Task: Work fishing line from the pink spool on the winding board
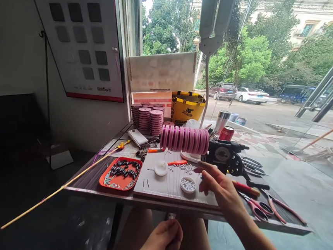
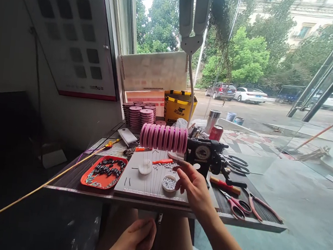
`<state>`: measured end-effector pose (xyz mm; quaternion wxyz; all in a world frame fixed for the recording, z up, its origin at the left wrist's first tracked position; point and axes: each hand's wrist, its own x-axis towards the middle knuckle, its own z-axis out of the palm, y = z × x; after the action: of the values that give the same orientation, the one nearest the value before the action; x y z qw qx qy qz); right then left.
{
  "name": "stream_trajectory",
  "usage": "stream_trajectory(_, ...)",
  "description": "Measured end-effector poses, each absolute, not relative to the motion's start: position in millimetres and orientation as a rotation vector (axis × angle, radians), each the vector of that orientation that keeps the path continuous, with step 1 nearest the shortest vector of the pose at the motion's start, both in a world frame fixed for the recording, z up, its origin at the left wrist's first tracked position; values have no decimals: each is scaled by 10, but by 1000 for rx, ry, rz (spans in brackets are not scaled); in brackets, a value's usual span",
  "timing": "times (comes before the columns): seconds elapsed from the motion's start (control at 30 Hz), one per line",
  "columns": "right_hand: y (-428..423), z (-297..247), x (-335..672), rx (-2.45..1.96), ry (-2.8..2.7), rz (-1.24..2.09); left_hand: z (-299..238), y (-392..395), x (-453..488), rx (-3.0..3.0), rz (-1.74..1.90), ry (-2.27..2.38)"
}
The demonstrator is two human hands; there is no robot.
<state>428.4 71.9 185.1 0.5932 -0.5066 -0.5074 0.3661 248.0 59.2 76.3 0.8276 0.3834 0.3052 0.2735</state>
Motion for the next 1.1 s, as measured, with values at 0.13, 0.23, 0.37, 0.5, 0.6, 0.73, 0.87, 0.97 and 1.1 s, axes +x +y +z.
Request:
stream_trajectory(0.13,716,1720,4137,-1093,-1029,854,820,577,2478,811,585,667)
stream_trajectory(0.23,623,1618,4046,-1115,-950,915,864,557,2473,820,588,662)
stream_trajectory(0.37,486,1543,3929,-1153,-872,941,881,541,2487,796,561,678)
stream_trajectory(0.5,400,1614,3779,-1091,-678,1010,871,523,2512,712,644,700)
stream_trajectory(0.6,373,1656,3680,-1005,-564,1080,846,505,2525,729,690,656)
stream_trajectory(0.73,360,1541,3638,-897,-474,1231,794,489,2545,673,718,647)
stream_trajectory(0.87,334,1399,3632,-803,-379,1371,770,479,2549,675,662,672)
stream_trajectory(0.97,314,1386,3609,-791,-316,1395,766,474,2541,719,674,674)
stream_trajectory(1.1,302,1407,3586,-750,-234,1473,735,475,2552,814,641,646)
